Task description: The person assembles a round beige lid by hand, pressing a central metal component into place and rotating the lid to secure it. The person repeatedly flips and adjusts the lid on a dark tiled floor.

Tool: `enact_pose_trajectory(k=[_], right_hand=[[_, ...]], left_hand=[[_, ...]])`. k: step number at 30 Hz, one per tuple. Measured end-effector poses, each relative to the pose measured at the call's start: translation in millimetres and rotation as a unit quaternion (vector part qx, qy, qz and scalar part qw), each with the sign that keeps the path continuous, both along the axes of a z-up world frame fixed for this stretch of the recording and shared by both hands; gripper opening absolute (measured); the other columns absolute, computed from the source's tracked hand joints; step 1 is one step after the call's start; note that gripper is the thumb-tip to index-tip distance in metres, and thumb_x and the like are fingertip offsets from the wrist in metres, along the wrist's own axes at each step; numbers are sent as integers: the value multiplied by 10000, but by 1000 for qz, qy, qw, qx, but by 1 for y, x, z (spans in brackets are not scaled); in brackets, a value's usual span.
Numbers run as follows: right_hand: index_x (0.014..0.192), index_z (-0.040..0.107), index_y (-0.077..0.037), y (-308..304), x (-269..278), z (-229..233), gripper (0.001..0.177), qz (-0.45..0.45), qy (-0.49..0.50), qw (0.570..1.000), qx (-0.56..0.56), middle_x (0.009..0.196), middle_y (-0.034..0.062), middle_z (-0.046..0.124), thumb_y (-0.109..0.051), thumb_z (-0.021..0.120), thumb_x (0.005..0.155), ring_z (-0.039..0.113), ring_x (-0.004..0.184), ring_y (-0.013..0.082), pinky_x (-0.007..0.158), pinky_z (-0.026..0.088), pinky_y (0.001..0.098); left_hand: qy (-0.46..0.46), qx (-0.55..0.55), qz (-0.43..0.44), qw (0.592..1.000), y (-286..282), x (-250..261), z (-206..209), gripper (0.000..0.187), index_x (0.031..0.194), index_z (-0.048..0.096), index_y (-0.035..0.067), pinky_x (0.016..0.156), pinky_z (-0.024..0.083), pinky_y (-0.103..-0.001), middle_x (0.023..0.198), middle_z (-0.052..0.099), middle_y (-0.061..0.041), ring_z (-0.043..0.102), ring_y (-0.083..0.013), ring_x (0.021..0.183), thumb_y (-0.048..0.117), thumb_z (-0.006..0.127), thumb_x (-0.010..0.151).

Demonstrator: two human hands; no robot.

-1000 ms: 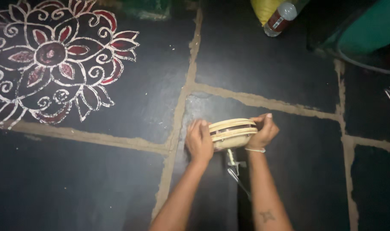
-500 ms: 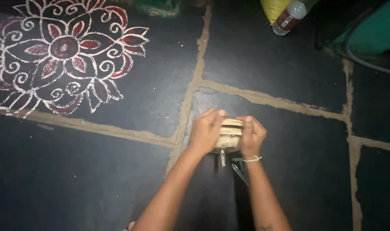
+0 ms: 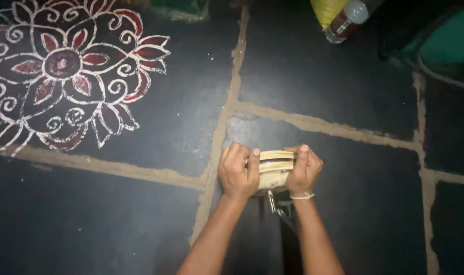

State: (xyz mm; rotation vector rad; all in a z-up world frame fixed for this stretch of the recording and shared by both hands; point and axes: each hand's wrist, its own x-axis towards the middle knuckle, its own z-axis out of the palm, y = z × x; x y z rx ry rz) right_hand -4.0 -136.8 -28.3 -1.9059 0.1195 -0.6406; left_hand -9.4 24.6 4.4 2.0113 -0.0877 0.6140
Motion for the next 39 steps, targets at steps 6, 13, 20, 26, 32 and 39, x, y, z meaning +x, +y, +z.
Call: enact_pose_trajectory(k=[6,13,20,26,32,39], right_hand=[[803,713,55,-11,7,-16,603,-18,40,998,47,723,101,718,-380,424,1104,669,643,162,628,529,313],[812,722,72,-31,18,-31,626,-3,48,991,128,721,95,707,-357,384,1118,636,644,147,647,520,302],[849,692,75,-53,3,-63,610,17,-21,976,216,825,134,716,-371,396,1140,662,735,166,712,530,315],[908,716,82,-39,-6,-71,543,-72,26,977,201,830,135,714,-339,456,1133,640,736,171,700,520,320],[1025,718,70,-15,-17,-40,476,39,-46,994,90,914,102,727,-307,447,1129,667,832,148,766,539,291],[854,728,50,-13,-2,-27,564,-9,4,997,78,752,96,706,-368,448,1108,642,693,146,658,511,302]], left_hand=[[17,22,5,1000,-5,10,3,306,734,575,68,661,443,-451,782,568,-96,556,-326,747,236,667,973],[34,-35,-62,997,-11,12,5,227,871,698,69,717,499,-435,863,635,-102,624,-316,824,284,680,940],[129,-56,-117,983,3,-25,-15,630,1124,703,62,831,575,-392,1063,736,-107,730,-294,991,424,891,644],[124,39,-66,989,1,-20,-18,763,1101,737,79,816,591,-391,1021,772,-104,753,-276,933,604,908,574],[119,118,-78,983,10,-23,-1,757,1079,736,74,803,562,-425,1018,738,-88,715,-296,940,647,848,596],[82,68,-25,994,-18,-19,16,330,982,715,105,798,483,-461,982,591,-76,581,-314,956,426,642,964]])
